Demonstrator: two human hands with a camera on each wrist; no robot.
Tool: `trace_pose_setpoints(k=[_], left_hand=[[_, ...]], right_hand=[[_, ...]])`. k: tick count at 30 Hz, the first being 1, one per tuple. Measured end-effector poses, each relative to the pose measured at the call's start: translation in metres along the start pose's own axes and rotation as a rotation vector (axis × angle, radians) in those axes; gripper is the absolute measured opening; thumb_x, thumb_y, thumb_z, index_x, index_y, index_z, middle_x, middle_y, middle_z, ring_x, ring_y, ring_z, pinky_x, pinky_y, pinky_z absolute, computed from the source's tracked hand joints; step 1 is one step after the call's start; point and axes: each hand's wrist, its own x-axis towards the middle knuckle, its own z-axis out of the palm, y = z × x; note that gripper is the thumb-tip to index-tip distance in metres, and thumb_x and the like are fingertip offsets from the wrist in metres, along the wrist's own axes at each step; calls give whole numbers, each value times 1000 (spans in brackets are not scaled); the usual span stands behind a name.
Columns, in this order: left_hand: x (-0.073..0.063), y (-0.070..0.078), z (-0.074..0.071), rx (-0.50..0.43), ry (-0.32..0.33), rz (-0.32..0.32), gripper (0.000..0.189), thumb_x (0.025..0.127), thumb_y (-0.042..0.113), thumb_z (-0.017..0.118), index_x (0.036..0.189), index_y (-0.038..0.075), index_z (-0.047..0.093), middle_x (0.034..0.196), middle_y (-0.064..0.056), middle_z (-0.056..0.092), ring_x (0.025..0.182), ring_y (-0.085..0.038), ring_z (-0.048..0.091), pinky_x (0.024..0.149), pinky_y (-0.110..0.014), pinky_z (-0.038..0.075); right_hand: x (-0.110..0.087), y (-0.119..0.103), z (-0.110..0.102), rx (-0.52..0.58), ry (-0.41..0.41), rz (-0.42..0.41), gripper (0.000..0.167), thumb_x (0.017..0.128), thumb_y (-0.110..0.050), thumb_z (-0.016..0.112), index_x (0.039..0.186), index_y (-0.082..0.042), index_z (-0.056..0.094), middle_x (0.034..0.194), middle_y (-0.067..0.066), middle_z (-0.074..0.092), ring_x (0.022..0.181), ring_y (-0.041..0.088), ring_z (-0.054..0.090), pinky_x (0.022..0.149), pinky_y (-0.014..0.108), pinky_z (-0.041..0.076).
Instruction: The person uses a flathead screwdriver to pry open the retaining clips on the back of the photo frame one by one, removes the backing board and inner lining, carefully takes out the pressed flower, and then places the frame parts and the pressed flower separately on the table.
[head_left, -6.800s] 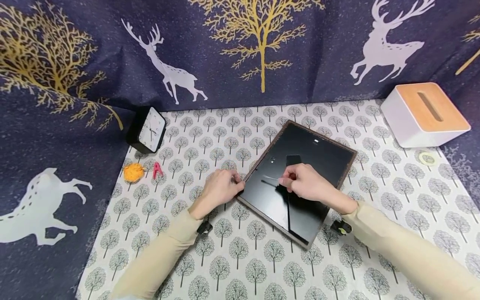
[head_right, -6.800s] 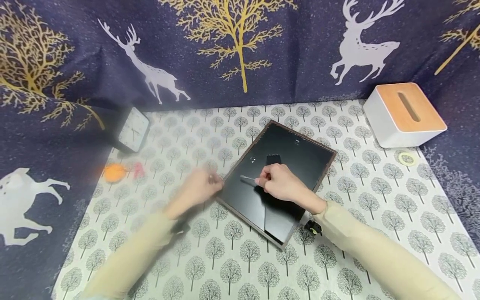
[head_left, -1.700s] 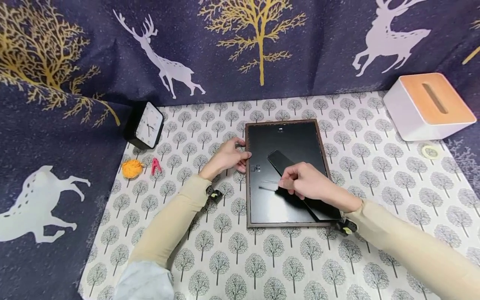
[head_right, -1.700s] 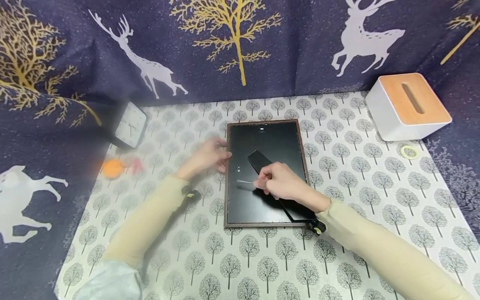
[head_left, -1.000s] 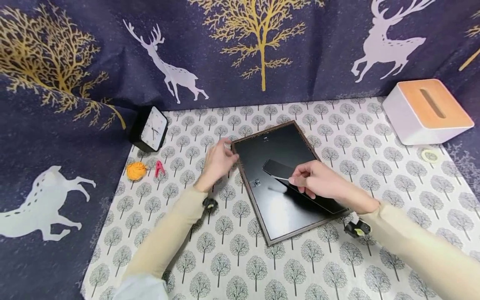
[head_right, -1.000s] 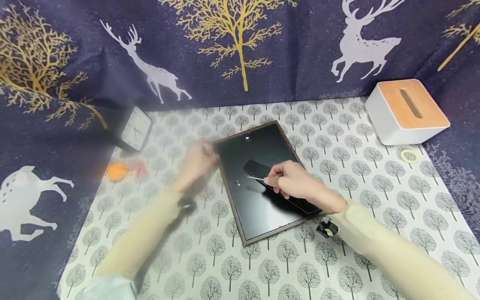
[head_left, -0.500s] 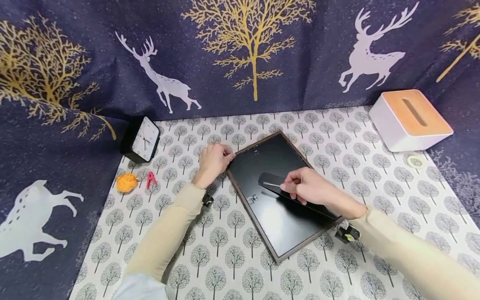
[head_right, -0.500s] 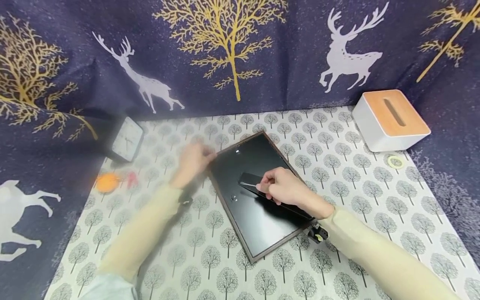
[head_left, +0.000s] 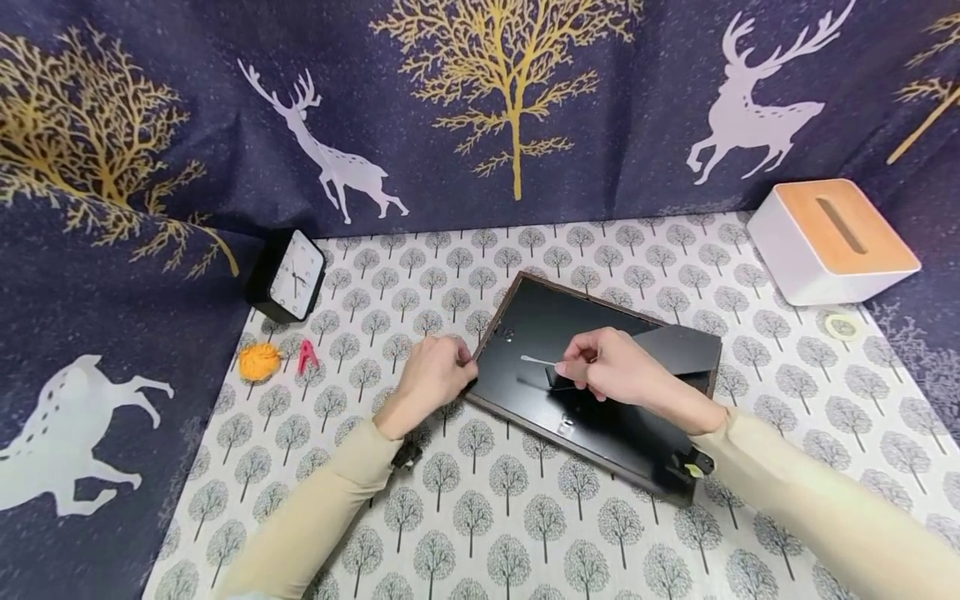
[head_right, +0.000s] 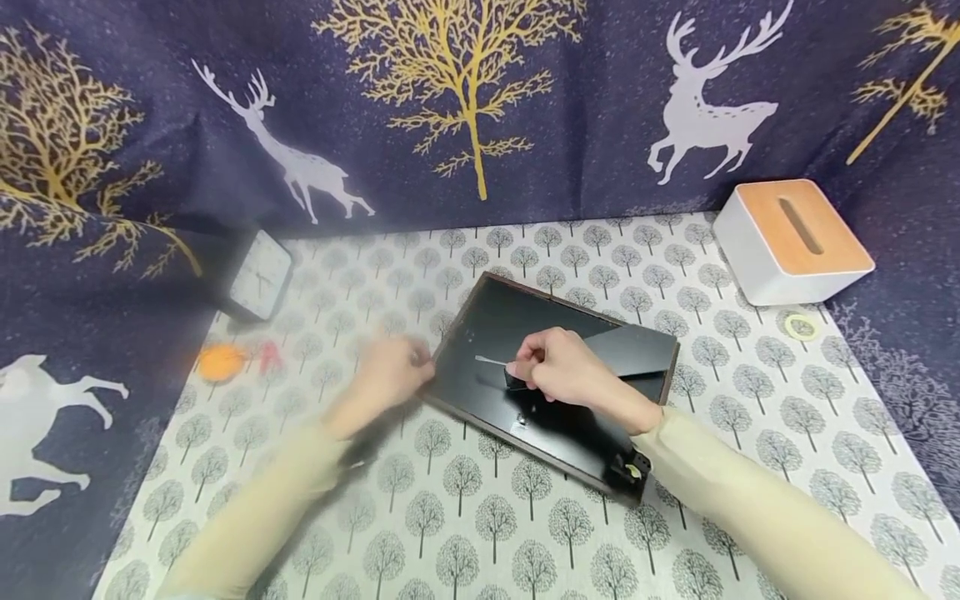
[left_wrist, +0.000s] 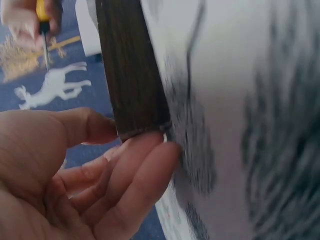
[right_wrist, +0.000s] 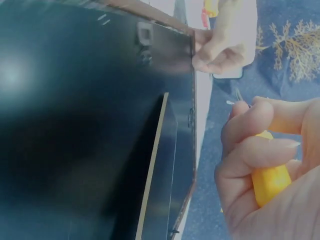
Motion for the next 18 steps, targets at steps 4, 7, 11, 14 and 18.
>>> trace_pose_setpoints(k=[4, 7, 11, 14, 18], left_hand=[[-22, 10, 5, -67, -31, 7, 25, 95, 13, 76, 115, -1, 72, 69, -4, 66, 45, -6, 40, 38, -17, 34], [-34, 16, 9, -104, -47, -17, 32, 93, 13, 77, 120, -1, 67, 62, 1, 56, 44, -6, 40, 37, -19, 35], [-45, 19, 14, -233, -134, -109, 41, 93, 13, 81, 128, 2, 60, 69, -3, 64, 46, -13, 58, 38, -24, 51], [-48, 17, 18, -316, -215, -160, 48, 93, 11, 81, 133, 3, 56, 74, -8, 70, 50, -18, 69, 43, -30, 61], [-43, 10, 20, -349, -227, -133, 50, 94, 10, 80, 138, 5, 57, 73, -7, 73, 54, -18, 72, 46, -28, 60]], right_hand=[[8, -2, 4, -25, -1, -10, 19, 103, -24, 71, 96, -6, 74, 74, 3, 66, 53, 15, 57, 52, 25, 49], [15, -2, 9, -46, -3, -24, 18, 103, -22, 71, 93, -6, 74, 73, 4, 66, 52, 15, 57, 52, 25, 49], [26, -1, 20, -95, -28, -43, 19, 102, -21, 72, 89, -8, 75, 71, 5, 69, 51, 12, 57, 50, 23, 50], [31, 3, 26, -138, -50, -55, 21, 102, -23, 74, 85, -10, 74, 68, 3, 68, 50, 10, 57, 49, 24, 51], [36, 8, 31, -160, -55, -64, 21, 101, -21, 74, 82, -11, 74, 65, 1, 67, 49, 11, 57, 48, 26, 53]])
